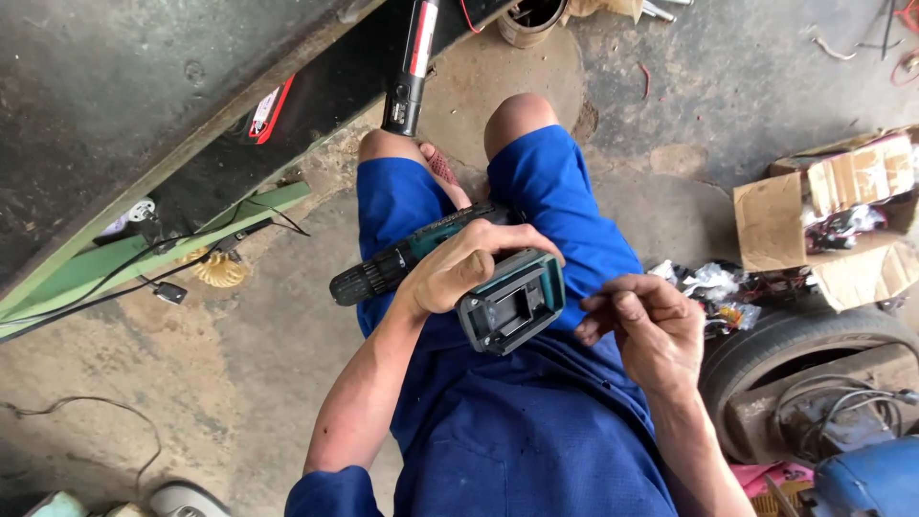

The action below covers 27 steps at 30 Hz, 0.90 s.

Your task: Disassembling the base of a cordless drill using a power screwdriver to access internal components for repair.

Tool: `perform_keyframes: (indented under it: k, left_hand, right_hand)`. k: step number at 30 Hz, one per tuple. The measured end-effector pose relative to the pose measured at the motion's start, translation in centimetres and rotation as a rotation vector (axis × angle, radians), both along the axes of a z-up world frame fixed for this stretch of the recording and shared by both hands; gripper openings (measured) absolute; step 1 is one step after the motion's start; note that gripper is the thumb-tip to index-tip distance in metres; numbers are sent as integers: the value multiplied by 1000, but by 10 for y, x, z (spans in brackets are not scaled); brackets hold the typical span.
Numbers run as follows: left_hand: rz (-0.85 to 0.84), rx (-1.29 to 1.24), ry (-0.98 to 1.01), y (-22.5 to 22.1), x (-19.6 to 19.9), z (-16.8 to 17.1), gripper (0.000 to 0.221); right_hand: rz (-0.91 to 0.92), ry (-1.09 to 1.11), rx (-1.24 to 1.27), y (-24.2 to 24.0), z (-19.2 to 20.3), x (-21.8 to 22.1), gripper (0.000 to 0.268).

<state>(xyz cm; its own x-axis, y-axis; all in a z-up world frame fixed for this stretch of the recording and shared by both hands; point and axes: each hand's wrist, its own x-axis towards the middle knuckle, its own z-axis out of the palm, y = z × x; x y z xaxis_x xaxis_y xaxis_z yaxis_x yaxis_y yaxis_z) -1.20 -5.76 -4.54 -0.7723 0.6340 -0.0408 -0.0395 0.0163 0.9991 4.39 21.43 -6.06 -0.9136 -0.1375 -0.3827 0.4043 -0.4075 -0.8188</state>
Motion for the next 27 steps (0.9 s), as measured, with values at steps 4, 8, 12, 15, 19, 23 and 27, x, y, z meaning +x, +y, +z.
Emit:
perform_keyframes:
  k: [4,8,12,15,19,23,27]
  left_hand:
    - [-80,75,-19,-1,-11,3,102]
    - [-39,79,-92,0,-17,12,83]
    - [59,-9,-28,10,-3,-1,83]
    - [141,59,-172,17,4,-6,91]
    - [151,117,-171,18,4,1,84]
    - [159,116,-130,20,10,-7,81]
    - [170,99,-127,23,9,-2,93]
  right_hand:
    - [-80,115,132,6,-6,-2,16]
    - [-92,122,147,23,-22,-2,16]
    - [-86,119,142,7,-13,-4,16]
    - [-74,129,139,2,-17,-4,16]
    - [-47,155,173,-10,-2,-11,18]
    - [90,227,327,-21,24,-24,16]
    - [188,289,501,-22,34,-24,16]
